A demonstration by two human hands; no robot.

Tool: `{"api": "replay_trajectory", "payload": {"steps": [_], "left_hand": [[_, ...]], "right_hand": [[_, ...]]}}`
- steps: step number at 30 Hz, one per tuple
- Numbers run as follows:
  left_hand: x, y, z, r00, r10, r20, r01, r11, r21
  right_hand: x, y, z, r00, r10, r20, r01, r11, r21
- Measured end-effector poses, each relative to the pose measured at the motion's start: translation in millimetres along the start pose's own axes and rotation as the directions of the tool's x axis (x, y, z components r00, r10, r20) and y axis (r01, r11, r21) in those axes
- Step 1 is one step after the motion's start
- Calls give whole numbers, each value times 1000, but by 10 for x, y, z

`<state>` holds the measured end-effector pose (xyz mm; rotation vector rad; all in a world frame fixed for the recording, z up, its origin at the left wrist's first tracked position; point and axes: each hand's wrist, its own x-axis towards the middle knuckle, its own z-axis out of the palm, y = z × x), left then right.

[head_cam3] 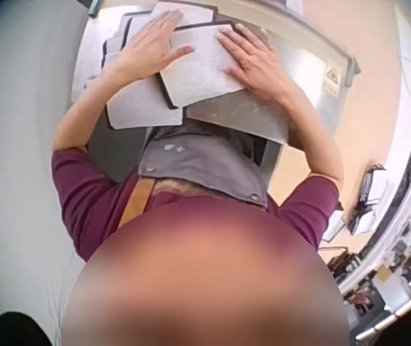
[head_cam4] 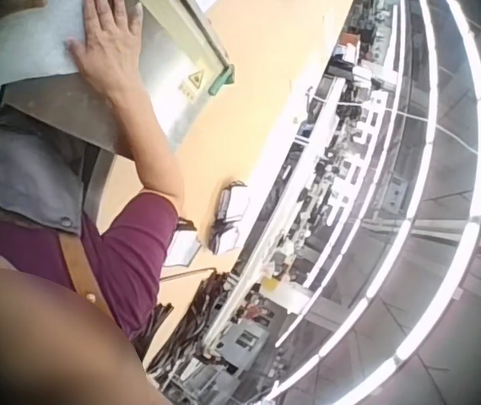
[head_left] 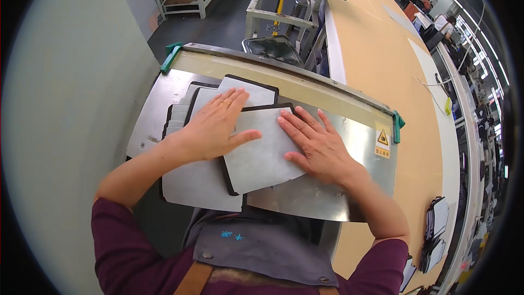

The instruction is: Aligning leather components and paper liners on a press plate and using a manual machine to bond or crease them.

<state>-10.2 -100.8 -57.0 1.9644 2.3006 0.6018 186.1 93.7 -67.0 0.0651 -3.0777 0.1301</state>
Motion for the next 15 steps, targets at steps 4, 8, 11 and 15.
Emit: {"api": "replay_trajectory", "payload": {"steps": [4, 8, 11, 15], "left_hand": [[-66, -142, 31, 984, -89, 155, 75, 993, 90], [117, 26, -95, 983, -119, 138, 89, 975, 205], [554, 261, -148, 976, -25, 217, 8, 997, 82], [896, 240, 439, 949, 309, 56, -314, 942, 120]], "right_hand": [[-268, 211, -38, 972, 232, -17, -233, 965, -124], [-442, 426, -50, 913, 405, -48, -408, 899, -162], [-371, 538, -14, 917, 394, -64, -398, 914, -78], [-222, 584, 54, 914, 381, -138, -393, 917, -70]]}}
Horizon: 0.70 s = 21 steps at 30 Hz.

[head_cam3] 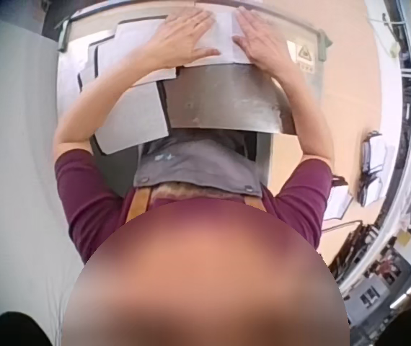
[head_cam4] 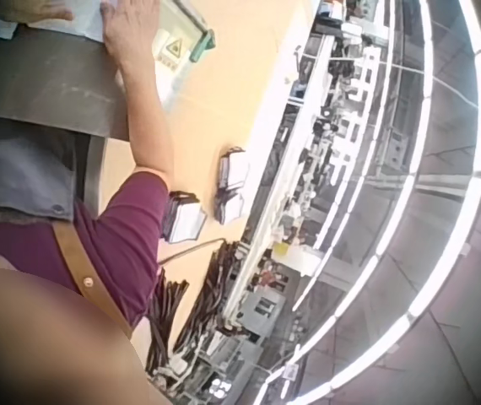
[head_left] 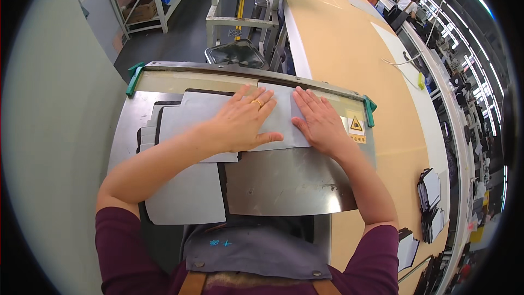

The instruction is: Aligning leather components and paper liners on a press plate and using a manual machine to bond or crease them.

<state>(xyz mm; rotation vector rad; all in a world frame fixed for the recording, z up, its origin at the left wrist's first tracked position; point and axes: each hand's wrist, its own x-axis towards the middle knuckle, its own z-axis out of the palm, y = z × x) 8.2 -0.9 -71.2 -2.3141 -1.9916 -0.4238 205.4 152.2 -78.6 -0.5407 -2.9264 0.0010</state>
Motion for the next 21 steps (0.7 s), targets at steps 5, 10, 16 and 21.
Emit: {"api": "replay_trajectory", "payload": {"steps": [5, 10, 16, 21], "left_hand": [[26, -16, 142, 998, -56, 37, 57, 998, -16], [126, -87, 181, 999, -36, -4, 36, 999, -5], [162, -104, 188, 999, -26, -23, 26, 1000, -6], [153, -50, 95, 999, -28, -23, 28, 1000, 12]], "right_hand": [[-72, -36, -23, 1000, 18, -14, -16, 990, 139], [-43, -17, 37, 995, -19, -97, 24, 998, 53], [7, 0, 68, 993, -13, -118, 18, 999, 43], [-13, -48, -13, 994, 32, -105, -18, 991, 132]]}}
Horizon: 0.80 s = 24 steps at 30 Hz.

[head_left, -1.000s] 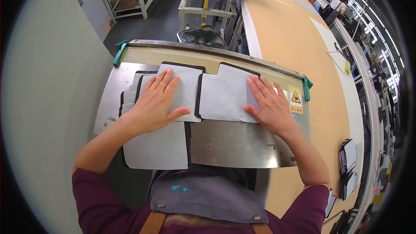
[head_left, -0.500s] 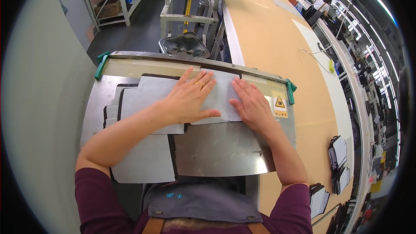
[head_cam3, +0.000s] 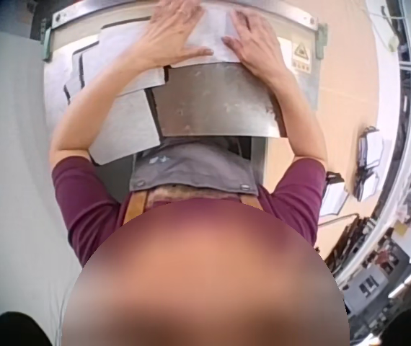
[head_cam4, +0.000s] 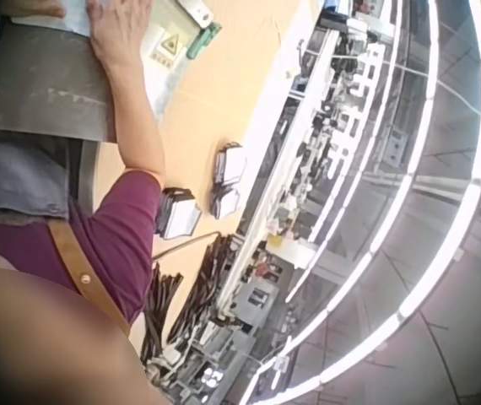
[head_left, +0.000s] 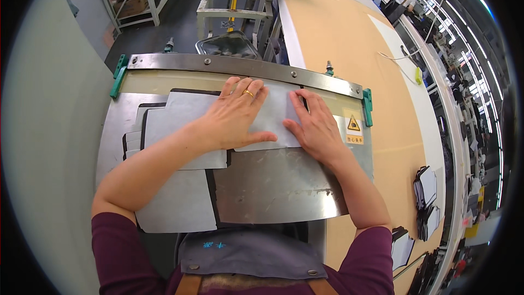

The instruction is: Aligning leather components and paper liners on a press plate and using a manual machine to bond or crease them.

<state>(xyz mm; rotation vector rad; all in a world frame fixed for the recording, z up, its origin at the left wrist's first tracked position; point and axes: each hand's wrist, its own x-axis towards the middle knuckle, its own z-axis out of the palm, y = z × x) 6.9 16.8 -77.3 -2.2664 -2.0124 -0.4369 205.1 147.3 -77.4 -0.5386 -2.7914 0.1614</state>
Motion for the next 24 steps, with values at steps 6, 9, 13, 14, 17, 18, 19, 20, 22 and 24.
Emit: {"api": "replay_trajectory", "payload": {"steps": [6, 9, 13, 14, 17, 18, 19, 20, 22, 24], "left_hand": [[-76, -72, -381, 989, -135, -63, 135, 991, 0], [-78, -114, -874, 842, -276, 464, 349, 934, -77], [-594, -281, -737, 866, -77, 494, 160, 979, -128], [-682, -273, -646, 864, -85, 497, 168, 978, -124], [-788, -223, -377, 953, 4, 304, 36, 992, -125], [-738, -201, -345, 954, 10, 301, 30, 992, -126], [-657, -161, -301, 955, -9, 295, 54, 988, -144], [-579, -110, -253, 959, -26, 283, 76, 983, -169], [-342, -18, -135, 964, -16, 264, 52, 990, -132], [-143, 55, -65, 961, -44, 273, 98, 978, -186]], "right_hand": [[46, -17, 43, 996, -82, 37, 84, 995, -54], [-15, 74, -13, 974, -115, 193, 105, 992, 63], [-258, 97, -289, 945, -98, 312, 88, 995, 44], [-350, 108, -358, 944, -105, 312, 94, 994, 50], [-680, 132, -591, 935, -78, 347, 61, 996, 59], [-802, 127, -678, 939, -32, 342, 8, 998, 70], [-894, 162, -708, 942, 11, 334, -43, 995, 88], [-952, 186, -740, 942, 16, 334, -45, 996, 80], [-1039, 222, -775, 964, 61, 259, -78, 995, 58], [-846, 73, -732, 984, 45, 172, -65, 991, 114]]}}
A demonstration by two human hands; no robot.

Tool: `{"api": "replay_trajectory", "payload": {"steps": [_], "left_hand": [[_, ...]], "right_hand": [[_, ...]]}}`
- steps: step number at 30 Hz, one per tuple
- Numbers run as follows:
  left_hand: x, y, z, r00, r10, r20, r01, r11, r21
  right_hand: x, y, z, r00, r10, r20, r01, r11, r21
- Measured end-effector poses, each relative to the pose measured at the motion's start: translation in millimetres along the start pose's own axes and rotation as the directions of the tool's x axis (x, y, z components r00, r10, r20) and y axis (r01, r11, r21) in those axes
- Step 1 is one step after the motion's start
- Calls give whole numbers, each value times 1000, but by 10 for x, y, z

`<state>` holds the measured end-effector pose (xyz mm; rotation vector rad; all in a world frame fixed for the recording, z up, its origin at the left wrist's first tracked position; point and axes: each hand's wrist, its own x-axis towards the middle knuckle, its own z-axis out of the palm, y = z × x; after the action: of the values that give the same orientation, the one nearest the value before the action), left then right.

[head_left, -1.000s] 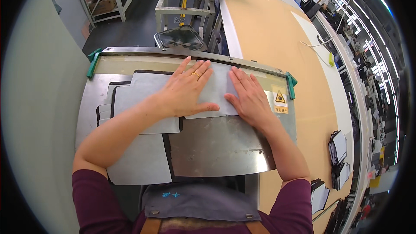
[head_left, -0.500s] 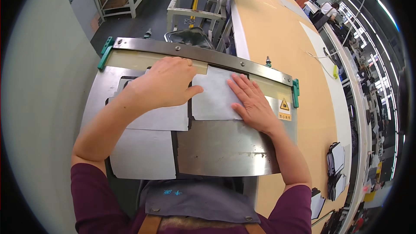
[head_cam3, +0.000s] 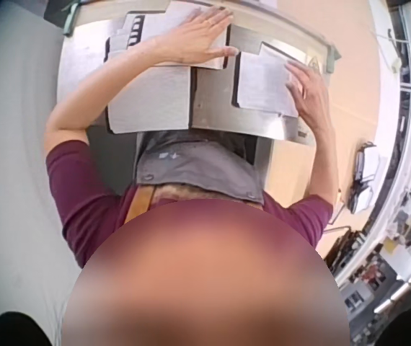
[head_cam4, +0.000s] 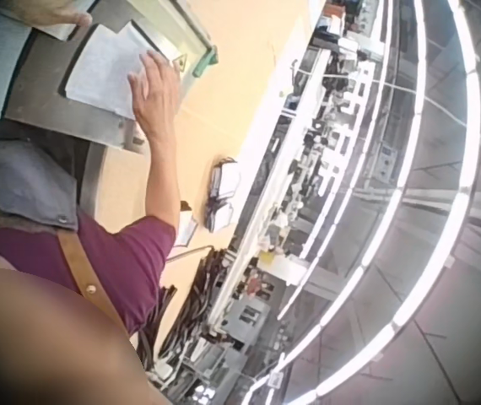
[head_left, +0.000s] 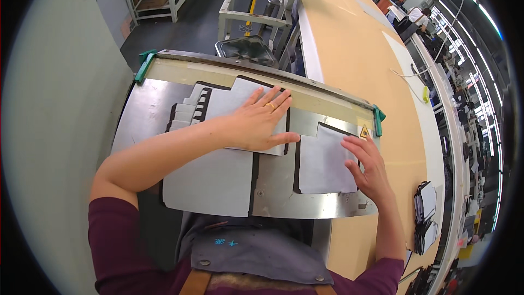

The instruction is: Aligning leather components and paper liners on a press plate and using a manual machine to bond or crease them.

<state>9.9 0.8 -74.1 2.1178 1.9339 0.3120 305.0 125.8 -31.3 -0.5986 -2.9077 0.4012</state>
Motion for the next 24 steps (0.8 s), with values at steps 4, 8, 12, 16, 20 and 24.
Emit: {"api": "replay_trajectory", "payload": {"steps": [4, 8, 12, 16, 20, 24], "left_hand": [[101, -21, -31, 995, -99, 16, 100, 984, -147], [-510, -58, -95, 966, -41, -255, 62, 995, 77], [-1233, -27, -115, 997, 33, -75, -20, 985, 169], [-1519, -102, -172, 999, -34, 23, 30, 991, 132], [-1207, -200, -236, 989, -24, -145, 41, 993, 114], [-441, -233, -189, 980, 16, -199, 19, 985, 173]], "right_hand": [[706, -424, 191, 973, -207, -99, 218, 969, 118], [1112, -487, 564, 946, -325, 14, 325, 946, 13], [1185, -417, 681, 931, -360, 52, 364, 922, -129], [1179, -342, 579, 936, -341, 91, 349, 931, -106], [1208, -385, 549, 969, -242, 58, 246, 965, -89], [1175, -278, 698, 978, -196, -67, 177, 960, -217]]}}
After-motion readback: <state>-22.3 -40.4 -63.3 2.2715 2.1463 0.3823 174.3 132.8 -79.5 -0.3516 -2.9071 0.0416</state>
